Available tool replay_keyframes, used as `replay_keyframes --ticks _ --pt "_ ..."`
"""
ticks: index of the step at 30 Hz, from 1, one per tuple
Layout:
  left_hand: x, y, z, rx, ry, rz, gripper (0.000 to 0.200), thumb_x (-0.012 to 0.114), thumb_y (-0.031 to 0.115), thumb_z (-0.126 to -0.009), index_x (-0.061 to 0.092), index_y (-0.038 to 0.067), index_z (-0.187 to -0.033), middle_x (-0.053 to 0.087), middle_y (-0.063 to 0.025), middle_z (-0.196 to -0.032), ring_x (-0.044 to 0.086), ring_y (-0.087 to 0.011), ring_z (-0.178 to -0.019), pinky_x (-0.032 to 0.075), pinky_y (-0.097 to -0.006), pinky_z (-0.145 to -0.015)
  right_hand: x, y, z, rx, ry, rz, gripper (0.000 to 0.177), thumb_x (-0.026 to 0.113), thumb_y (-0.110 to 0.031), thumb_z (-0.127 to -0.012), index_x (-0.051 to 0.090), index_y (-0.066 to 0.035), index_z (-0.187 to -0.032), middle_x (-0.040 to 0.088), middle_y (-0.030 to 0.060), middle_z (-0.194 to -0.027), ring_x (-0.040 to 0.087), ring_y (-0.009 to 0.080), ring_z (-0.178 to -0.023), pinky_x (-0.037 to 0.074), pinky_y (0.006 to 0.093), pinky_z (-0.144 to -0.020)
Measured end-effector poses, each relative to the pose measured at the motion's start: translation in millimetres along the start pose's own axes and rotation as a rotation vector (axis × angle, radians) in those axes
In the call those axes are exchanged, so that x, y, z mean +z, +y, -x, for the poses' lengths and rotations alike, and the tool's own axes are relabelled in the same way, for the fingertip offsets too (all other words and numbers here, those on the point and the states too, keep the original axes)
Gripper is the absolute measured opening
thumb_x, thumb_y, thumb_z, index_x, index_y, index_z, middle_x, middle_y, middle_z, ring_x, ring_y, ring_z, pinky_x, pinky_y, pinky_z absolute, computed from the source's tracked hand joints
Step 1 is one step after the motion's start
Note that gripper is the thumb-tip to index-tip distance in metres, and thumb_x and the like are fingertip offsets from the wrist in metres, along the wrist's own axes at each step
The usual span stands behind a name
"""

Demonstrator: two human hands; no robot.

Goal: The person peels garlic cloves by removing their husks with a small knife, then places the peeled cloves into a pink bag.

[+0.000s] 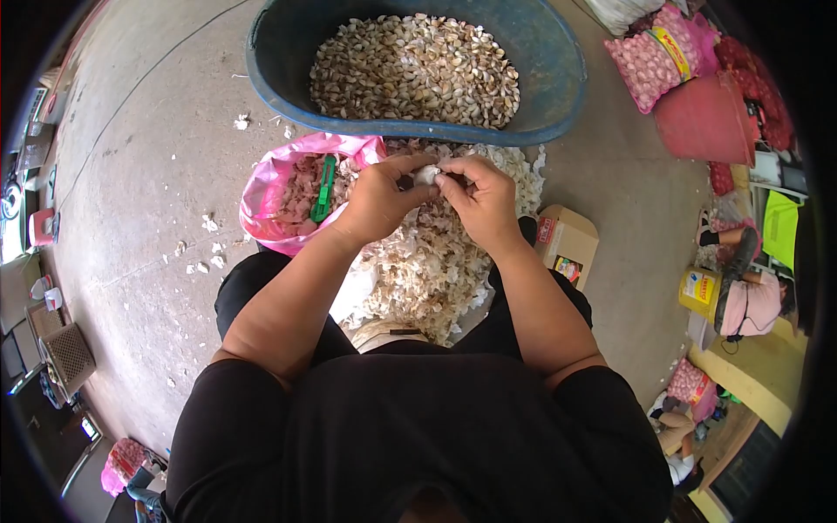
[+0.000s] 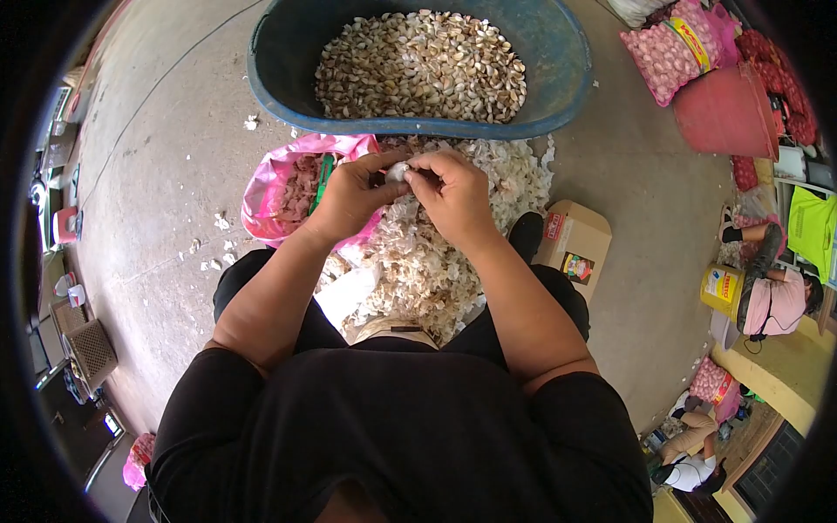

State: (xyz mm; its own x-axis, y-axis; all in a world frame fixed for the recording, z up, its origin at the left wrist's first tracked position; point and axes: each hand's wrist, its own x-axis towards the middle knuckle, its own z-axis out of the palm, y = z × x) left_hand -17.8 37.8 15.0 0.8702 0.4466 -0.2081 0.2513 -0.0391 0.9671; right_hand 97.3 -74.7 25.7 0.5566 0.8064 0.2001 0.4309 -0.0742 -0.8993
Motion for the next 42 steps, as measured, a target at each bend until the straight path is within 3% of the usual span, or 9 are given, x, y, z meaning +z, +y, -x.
replay_keyframes --ticks 8,12,15,21,26,29,36,39,42 --pt "-2.5 6.5 1.6 0.151 -0.051 -0.308 0.040 0.063 0.006 -0.073 0.050 -0.003 -0.109 0.057 -0.0076 -0.091 0.053 -0.0111 -0.076 0.044 -0.0234 -0.067 -5.9 -1.4 -0.9 -0.195 -0.095 0.260 0.008 0.058 -0.002 -0.071 0.056 -0.002 -0.079 0.057 0.0118 -0.075 0.057 0.0264 -0.062 0.045 0.0325 -0.055" --pt "1.0 11.8 3.1 0.060 -0.038 -0.165 0.036 0.062 0.008 -0.075 0.050 -0.002 -0.108 0.057 -0.0064 -0.089 0.053 -0.0106 -0.077 0.044 -0.0237 -0.067 -3.2 -1.2 2.1 -0.103 -0.031 0.290 0.005 0.056 -0.003 -0.073 0.054 -0.003 -0.078 0.057 0.0133 -0.074 0.056 0.0307 -0.061 0.045 0.0342 -0.054" --pt "0.3 3.1 -1.3 -0.033 -0.048 -0.004 0.033 0.061 0.009 -0.077 0.050 -0.002 -0.106 0.057 -0.0057 -0.088 0.052 -0.0100 -0.077 0.044 -0.0236 -0.067 -0.9 -4.4 3.9 0.061 -0.024 0.233 0.005 0.056 -0.006 -0.075 0.054 -0.002 -0.077 0.055 0.0104 -0.065 0.055 0.0236 -0.054 0.044 0.0326 -0.049" --pt "-8.0 9.1 -0.1 -0.094 -0.216 0.238 0.028 0.056 0.008 -0.081 0.049 -0.002 -0.106 0.055 -0.0033 -0.084 0.051 -0.0078 -0.075 0.043 -0.0216 -0.066 -9.2 8.5 -3.3 0.680 -0.027 -0.383 0.011 0.057 -0.008 -0.077 0.053 0.002 -0.077 0.053 0.0034 -0.060 0.048 0.0059 -0.048 0.042 0.0262 -0.044" --pt "-11.5 14.4 1.7 -0.174 -0.279 0.486 0.027 0.054 0.007 -0.082 0.049 0.000 -0.108 0.054 -0.0020 -0.086 0.049 -0.0074 -0.077 0.042 -0.0219 -0.069 -25.9 8.6 -8.9 0.436 -0.128 0.206 0.009 0.056 -0.008 -0.080 0.055 0.000 -0.082 0.054 0.0012 -0.065 0.046 0.0067 -0.056 0.038 0.0220 -0.052" --pt "-9.4 8.8 -2.2 -0.033 -0.180 0.312 0.030 0.057 0.011 -0.081 0.049 0.000 -0.108 0.054 -0.0006 -0.080 0.048 -0.0059 -0.071 0.041 -0.0209 -0.066 -11.6 27.4 -3.9 0.086 0.033 0.036 0.015 0.060 -0.015 -0.078 0.054 -0.001 -0.074 0.053 0.0064 -0.056 0.048 0.0156 -0.048 0.039 0.0293 -0.047" --pt "-3.9 -1.1 -3.5 -0.024 -0.140 0.343 0.033 0.060 0.010 -0.079 0.048 0.000 -0.108 0.055 -0.0025 -0.083 0.050 -0.0075 -0.073 0.042 -0.0211 -0.066 -11.9 -5.9 -0.3 0.177 -0.272 0.110 0.021 0.053 -0.018 -0.083 0.049 0.000 -0.073 0.050 0.0085 -0.054 0.046 0.0161 -0.047 0.036 0.0311 -0.046" --pt "-3.9 4.4 -3.5 -0.116 -0.092 0.422 0.033 0.061 0.009 -0.078 0.048 0.000 -0.107 0.056 -0.0034 -0.085 0.051 -0.0083 -0.073 0.044 -0.0217 -0.065 -9.0 2.4 3.2 0.342 -0.269 -0.105 0.016 0.053 -0.014 -0.082 0.050 0.000 -0.076 0.051 0.0081 -0.055 0.047 0.0141 -0.048 0.037 0.0294 -0.046" --pt "-3.1 2.3 -5.3 -0.104 -0.074 0.476 0.031 0.061 0.011 -0.078 0.049 0.000 -0.105 0.056 -0.0038 -0.085 0.051 -0.0086 -0.073 0.044 -0.0219 -0.065 -4.0 11.0 5.2 0.334 -0.184 -0.130 0.010 0.052 -0.010 -0.082 0.053 0.000 -0.081 0.052 0.0082 -0.057 0.047 0.0126 -0.049 0.038 0.0275 -0.047"
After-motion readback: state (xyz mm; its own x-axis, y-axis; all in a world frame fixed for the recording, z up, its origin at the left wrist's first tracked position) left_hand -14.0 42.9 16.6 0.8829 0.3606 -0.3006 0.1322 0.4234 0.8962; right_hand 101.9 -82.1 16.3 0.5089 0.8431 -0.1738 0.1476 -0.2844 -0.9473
